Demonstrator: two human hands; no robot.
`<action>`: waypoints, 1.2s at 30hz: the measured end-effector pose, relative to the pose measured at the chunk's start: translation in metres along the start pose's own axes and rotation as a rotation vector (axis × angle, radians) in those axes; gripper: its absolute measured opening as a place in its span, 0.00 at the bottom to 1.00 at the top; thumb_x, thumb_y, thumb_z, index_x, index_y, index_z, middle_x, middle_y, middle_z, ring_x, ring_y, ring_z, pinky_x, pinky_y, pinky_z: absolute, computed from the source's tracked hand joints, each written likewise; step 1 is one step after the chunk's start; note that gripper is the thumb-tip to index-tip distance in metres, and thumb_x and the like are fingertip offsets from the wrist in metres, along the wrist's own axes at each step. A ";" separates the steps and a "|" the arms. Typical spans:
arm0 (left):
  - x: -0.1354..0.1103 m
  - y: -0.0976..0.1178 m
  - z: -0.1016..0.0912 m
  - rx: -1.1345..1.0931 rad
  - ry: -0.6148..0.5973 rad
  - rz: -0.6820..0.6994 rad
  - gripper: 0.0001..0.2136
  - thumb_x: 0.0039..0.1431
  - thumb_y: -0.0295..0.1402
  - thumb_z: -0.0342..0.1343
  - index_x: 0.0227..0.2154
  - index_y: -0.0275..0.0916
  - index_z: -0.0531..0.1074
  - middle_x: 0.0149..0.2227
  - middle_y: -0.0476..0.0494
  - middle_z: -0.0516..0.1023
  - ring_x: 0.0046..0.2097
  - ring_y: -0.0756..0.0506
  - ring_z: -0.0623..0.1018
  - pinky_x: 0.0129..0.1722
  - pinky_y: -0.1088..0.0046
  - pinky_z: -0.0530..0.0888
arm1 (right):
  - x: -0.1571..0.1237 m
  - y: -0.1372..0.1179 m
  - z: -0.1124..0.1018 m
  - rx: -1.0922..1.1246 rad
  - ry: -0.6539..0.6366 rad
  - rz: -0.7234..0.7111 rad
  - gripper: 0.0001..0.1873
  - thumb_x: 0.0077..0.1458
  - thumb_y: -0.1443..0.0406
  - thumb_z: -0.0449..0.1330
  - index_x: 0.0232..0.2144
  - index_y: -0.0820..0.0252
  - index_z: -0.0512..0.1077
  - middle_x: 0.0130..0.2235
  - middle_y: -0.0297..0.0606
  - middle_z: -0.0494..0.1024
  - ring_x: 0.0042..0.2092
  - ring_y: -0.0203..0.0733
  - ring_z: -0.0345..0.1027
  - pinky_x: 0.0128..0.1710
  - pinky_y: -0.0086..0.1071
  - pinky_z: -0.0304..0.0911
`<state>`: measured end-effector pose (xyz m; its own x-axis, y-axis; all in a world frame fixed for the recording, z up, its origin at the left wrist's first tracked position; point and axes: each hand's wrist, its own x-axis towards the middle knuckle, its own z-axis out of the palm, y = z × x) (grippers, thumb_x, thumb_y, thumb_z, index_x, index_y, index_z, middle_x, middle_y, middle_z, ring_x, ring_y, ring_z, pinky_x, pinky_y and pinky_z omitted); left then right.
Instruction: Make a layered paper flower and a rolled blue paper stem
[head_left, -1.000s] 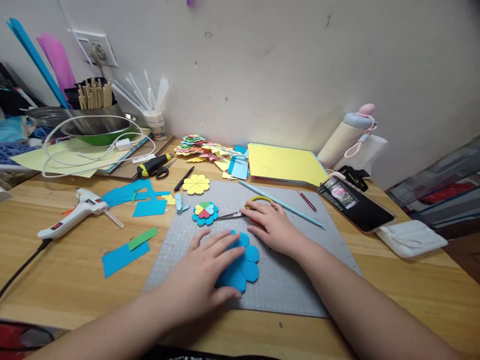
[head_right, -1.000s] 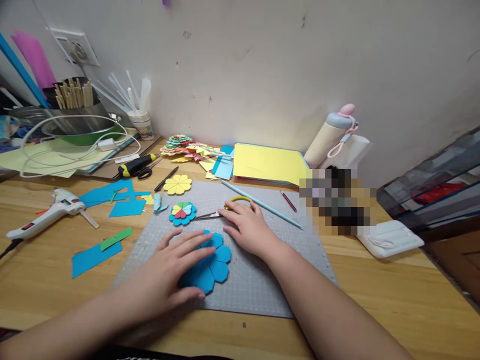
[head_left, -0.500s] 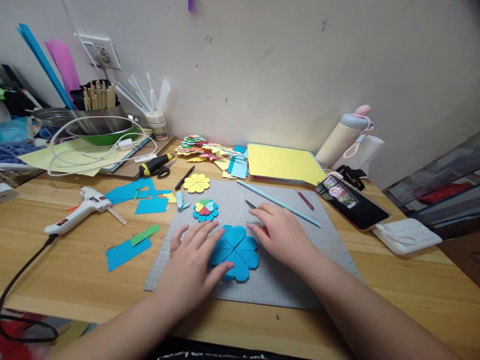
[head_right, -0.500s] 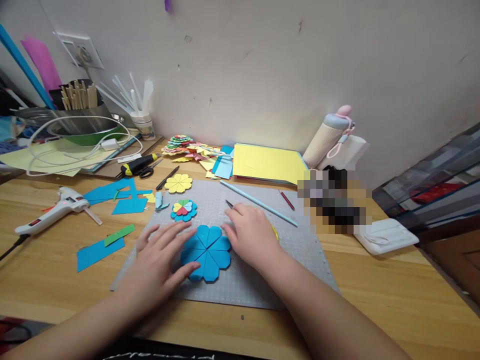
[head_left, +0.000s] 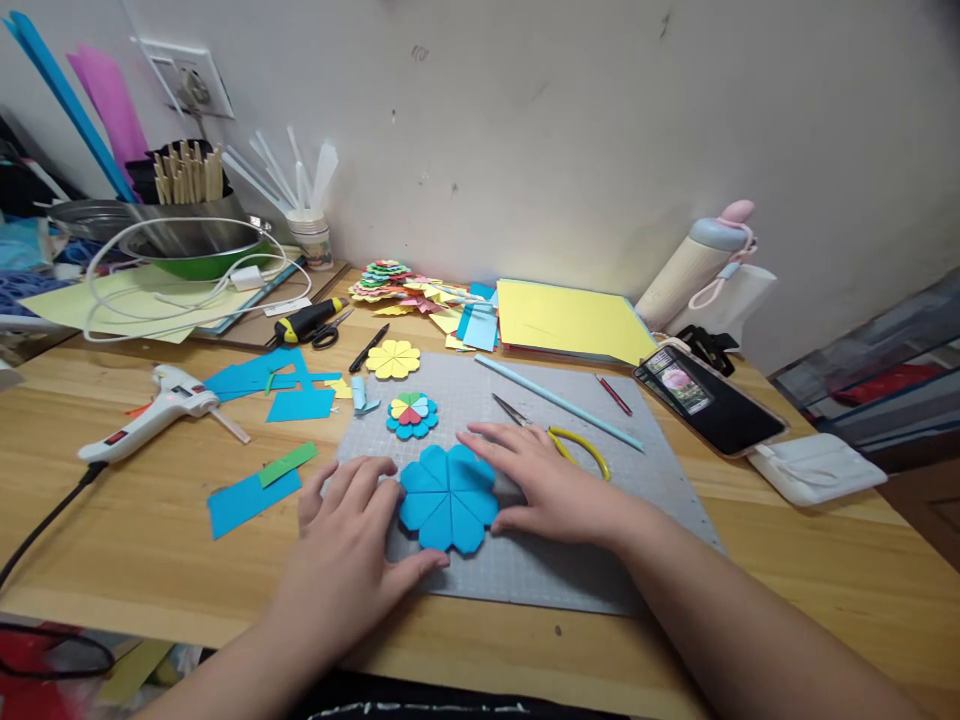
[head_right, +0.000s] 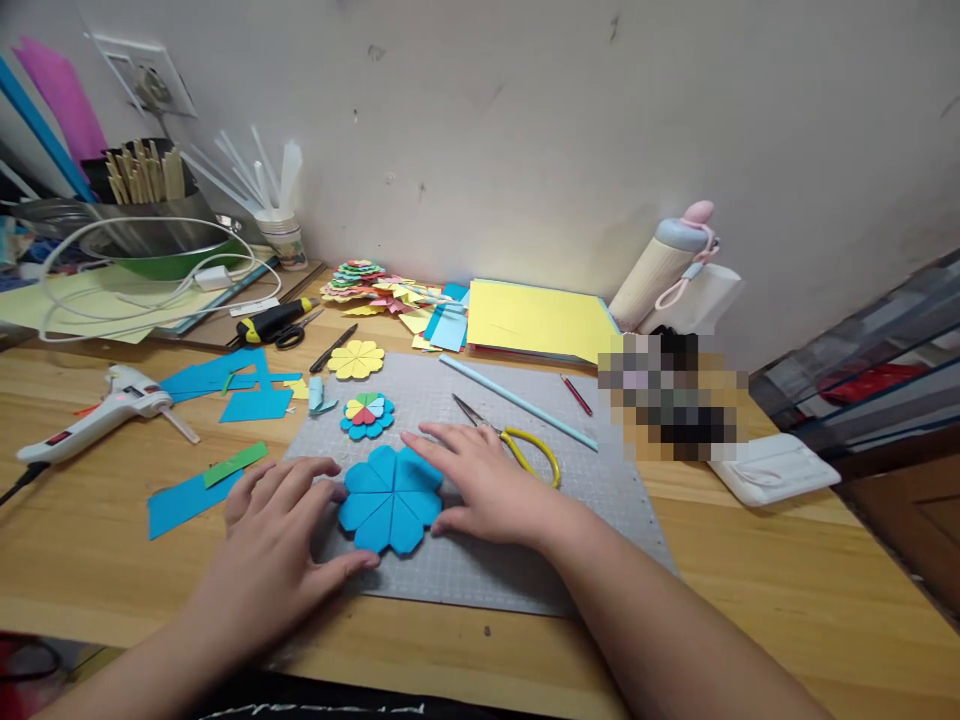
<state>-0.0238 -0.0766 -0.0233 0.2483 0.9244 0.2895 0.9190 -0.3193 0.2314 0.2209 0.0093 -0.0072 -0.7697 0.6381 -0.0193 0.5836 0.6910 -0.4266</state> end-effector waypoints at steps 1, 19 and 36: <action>0.000 0.001 -0.003 -0.011 -0.003 0.001 0.21 0.51 0.55 0.57 0.34 0.41 0.71 0.48 0.38 0.74 0.51 0.33 0.70 0.54 0.46 0.60 | 0.001 0.002 0.000 -0.025 0.039 0.013 0.47 0.52 0.64 0.66 0.67 0.46 0.47 0.68 0.43 0.54 0.66 0.53 0.48 0.62 0.55 0.44; 0.004 0.000 -0.004 0.002 -0.076 -0.080 0.09 0.60 0.38 0.52 0.28 0.40 0.71 0.41 0.40 0.74 0.47 0.37 0.71 0.49 0.51 0.64 | 0.001 -0.035 0.016 -0.058 -0.007 -0.016 0.34 0.57 0.51 0.60 0.63 0.49 0.58 0.66 0.43 0.59 0.64 0.55 0.51 0.59 0.58 0.44; 0.003 -0.007 -0.003 -0.007 -0.040 -0.090 0.11 0.61 0.37 0.51 0.42 0.43 0.74 0.49 0.37 0.72 0.52 0.34 0.68 0.52 0.46 0.60 | -0.003 -0.040 0.019 -0.058 0.116 -0.001 0.36 0.49 0.41 0.60 0.53 0.55 0.66 0.63 0.48 0.62 0.65 0.57 0.50 0.63 0.60 0.36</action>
<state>-0.0303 -0.0726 -0.0218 0.1771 0.9570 0.2299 0.9360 -0.2360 0.2612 0.1952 -0.0269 -0.0076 -0.7370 0.6703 0.0871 0.5995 0.7077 -0.3738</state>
